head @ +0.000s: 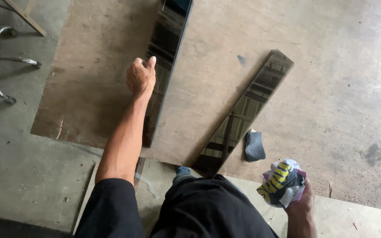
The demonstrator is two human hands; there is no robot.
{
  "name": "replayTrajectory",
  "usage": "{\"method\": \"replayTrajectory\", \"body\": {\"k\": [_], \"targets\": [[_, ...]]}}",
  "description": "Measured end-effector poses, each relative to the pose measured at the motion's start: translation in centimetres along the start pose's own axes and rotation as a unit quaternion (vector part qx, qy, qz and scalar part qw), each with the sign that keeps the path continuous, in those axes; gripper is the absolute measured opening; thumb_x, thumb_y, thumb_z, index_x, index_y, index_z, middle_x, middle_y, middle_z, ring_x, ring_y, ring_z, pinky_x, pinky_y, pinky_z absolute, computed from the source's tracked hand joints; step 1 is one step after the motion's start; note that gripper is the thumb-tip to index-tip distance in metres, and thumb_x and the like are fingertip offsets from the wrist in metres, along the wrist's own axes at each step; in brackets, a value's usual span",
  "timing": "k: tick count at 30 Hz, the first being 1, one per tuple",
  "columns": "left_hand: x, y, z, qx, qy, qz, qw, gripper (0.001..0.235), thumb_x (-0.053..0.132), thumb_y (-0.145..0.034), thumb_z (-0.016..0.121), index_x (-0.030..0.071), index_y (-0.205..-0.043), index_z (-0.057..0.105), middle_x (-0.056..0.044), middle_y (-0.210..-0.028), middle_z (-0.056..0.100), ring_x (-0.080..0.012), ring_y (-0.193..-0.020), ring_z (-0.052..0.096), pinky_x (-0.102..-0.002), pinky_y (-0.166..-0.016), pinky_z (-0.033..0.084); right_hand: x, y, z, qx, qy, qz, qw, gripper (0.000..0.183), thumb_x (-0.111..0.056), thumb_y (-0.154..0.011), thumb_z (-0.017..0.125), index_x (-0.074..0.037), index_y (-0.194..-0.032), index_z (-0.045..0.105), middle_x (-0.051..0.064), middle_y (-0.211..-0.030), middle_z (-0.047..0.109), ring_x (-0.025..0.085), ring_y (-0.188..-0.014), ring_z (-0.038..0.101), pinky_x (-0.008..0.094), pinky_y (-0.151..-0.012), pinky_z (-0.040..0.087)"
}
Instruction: Wiping down long tinted panels with a cloth on a workbench
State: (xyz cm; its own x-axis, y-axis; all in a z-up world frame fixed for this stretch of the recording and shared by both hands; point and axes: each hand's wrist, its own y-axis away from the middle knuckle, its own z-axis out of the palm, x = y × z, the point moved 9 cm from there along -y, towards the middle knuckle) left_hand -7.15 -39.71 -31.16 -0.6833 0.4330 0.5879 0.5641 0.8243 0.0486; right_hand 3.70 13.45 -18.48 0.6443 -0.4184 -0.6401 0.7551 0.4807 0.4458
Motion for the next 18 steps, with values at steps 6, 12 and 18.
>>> {"method": "replayTrajectory", "body": {"k": [6,12,18], "targets": [[2.4,1.7,-2.2,0.011,-0.016,0.031,0.999,0.048,0.052,-0.094,0.072,0.009,-0.114,0.069,-0.021,-0.114,0.070,-0.0415,-0.110,0.067,-0.053,-0.092,0.054,1.7,-0.5,1.6,-0.035,-0.002,0.004,0.999,0.079,-0.063,-0.094,0.063,0.004,-0.135,0.055,0.024,-0.123,0.066,0.037,-0.101,0.068,0.049,-0.089,0.056],[5.0,4.7,-2.0,-0.071,-0.065,0.087,0.992,0.127,0.059,-0.069,0.095,-0.012,-0.151,0.029,-0.036,-0.140,0.049,-0.0521,-0.128,0.053,-0.066,-0.103,0.043,2.6,-1.2,2.7,-0.083,-0.011,0.004,0.996,0.083,-0.066,-0.097,0.061,0.006,-0.138,0.053,0.026,-0.127,0.065,0.038,-0.105,0.067,0.050,-0.092,0.055],[1.8,2.5,3.8,-0.032,-0.128,0.087,0.987,0.101,0.057,-0.057,0.098,0.006,-0.126,0.045,-0.015,-0.124,0.060,-0.0350,-0.111,0.061,-0.055,-0.084,0.054,4.4,-1.3,2.6,-0.127,-0.022,0.006,0.992,0.088,-0.069,-0.099,0.058,0.008,-0.142,0.051,0.027,-0.131,0.064,0.038,-0.109,0.067,0.051,-0.096,0.054]]}}
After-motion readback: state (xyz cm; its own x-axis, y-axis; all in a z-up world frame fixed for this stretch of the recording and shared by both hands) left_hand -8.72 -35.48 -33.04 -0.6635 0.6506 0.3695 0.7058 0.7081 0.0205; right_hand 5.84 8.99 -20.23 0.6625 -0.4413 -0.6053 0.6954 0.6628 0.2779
